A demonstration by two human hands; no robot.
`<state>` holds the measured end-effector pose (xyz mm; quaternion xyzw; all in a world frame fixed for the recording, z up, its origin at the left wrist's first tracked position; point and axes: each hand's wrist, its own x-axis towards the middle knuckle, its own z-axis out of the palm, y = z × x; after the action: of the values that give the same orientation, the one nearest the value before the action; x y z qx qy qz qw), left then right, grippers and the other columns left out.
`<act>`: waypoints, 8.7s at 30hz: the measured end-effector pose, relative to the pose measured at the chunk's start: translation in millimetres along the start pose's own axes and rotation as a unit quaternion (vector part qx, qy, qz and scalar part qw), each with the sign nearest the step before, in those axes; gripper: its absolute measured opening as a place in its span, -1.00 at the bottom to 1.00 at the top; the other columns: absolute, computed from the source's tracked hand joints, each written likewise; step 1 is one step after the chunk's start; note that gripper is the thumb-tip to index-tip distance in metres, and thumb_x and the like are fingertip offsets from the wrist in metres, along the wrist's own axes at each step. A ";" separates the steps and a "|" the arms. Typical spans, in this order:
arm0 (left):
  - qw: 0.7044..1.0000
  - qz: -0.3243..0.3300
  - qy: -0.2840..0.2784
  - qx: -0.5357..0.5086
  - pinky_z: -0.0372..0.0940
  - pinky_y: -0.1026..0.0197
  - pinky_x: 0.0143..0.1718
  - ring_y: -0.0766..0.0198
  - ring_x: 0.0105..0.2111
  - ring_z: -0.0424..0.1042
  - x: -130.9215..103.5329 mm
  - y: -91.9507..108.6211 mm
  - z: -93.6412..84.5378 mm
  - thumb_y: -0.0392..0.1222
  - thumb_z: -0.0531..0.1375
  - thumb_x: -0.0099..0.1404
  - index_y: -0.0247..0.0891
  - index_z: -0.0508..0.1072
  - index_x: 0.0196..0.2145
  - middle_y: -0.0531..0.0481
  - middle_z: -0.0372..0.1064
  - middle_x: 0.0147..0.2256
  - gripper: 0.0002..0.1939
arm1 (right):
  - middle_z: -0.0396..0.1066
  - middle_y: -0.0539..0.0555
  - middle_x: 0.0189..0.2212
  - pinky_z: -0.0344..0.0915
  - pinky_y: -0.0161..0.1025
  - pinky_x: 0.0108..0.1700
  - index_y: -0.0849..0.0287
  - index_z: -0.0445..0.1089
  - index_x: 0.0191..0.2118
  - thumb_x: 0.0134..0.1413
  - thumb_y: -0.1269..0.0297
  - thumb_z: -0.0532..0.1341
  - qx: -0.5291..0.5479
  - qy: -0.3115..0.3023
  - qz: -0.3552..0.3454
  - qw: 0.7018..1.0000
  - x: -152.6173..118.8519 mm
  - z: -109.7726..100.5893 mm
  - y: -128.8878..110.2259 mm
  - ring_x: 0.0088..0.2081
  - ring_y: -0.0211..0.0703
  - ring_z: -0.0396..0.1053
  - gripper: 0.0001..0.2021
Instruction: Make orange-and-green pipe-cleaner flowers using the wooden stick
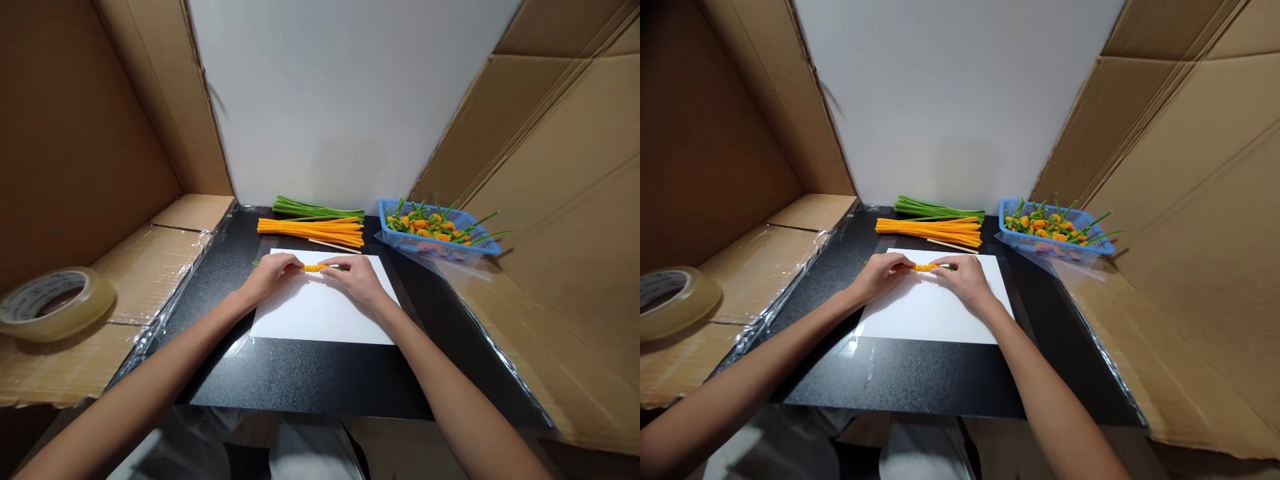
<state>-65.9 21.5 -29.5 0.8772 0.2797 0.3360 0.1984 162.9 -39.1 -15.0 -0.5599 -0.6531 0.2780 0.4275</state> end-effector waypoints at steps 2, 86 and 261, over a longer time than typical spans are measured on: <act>1.000 0.005 -0.012 -0.023 0.29 0.32 -0.29 0.30 -0.33 0.49 -0.1 2.4 -0.1 -0.33 0.18 0.30 -0.27 0.51 -0.25 -0.01 0.56 -0.29 -0.89 | 0.63 0.08 -0.26 0.38 -0.11 -0.15 0.09 0.65 -0.28 -0.03 0.19 0.37 0.019 -0.001 0.009 1.000 0.1 1.0 0.3 -0.24 0.02 0.53 -0.83; 0.856 -0.267 0.262 -0.356 0.32 0.29 -0.42 0.37 -0.54 0.38 12.7 -45.7 -19.9 -0.08 0.48 -0.14 -0.30 0.39 -0.35 0.08 0.40 -0.53 -0.54 | 0.45 0.19 0.05 0.19 0.04 0.14 0.11 0.47 0.05 0.02 0.25 0.38 -0.202 0.038 -0.091 0.975 9.5 -24.9 22.7 0.08 0.09 0.31 -0.58; 0.991 0.092 0.073 0.067 0.26 0.32 -0.40 0.35 -0.46 0.38 -2.9 22.3 9.9 -0.43 0.19 0.19 -0.28 0.44 -0.38 0.04 0.41 -0.44 -0.90 | 0.47 0.17 -0.34 0.28 -0.14 -0.18 0.22 0.47 -0.26 0.16 0.62 0.07 -0.298 0.071 -0.268 0.914 -6.1 11.5 -17.1 -0.26 0.00 0.36 -0.74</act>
<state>-52.8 1.1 -25.8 0.8834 0.2340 0.3967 0.0864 144.5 -47.4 -7.7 -0.4837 -0.7989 -0.0947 0.3446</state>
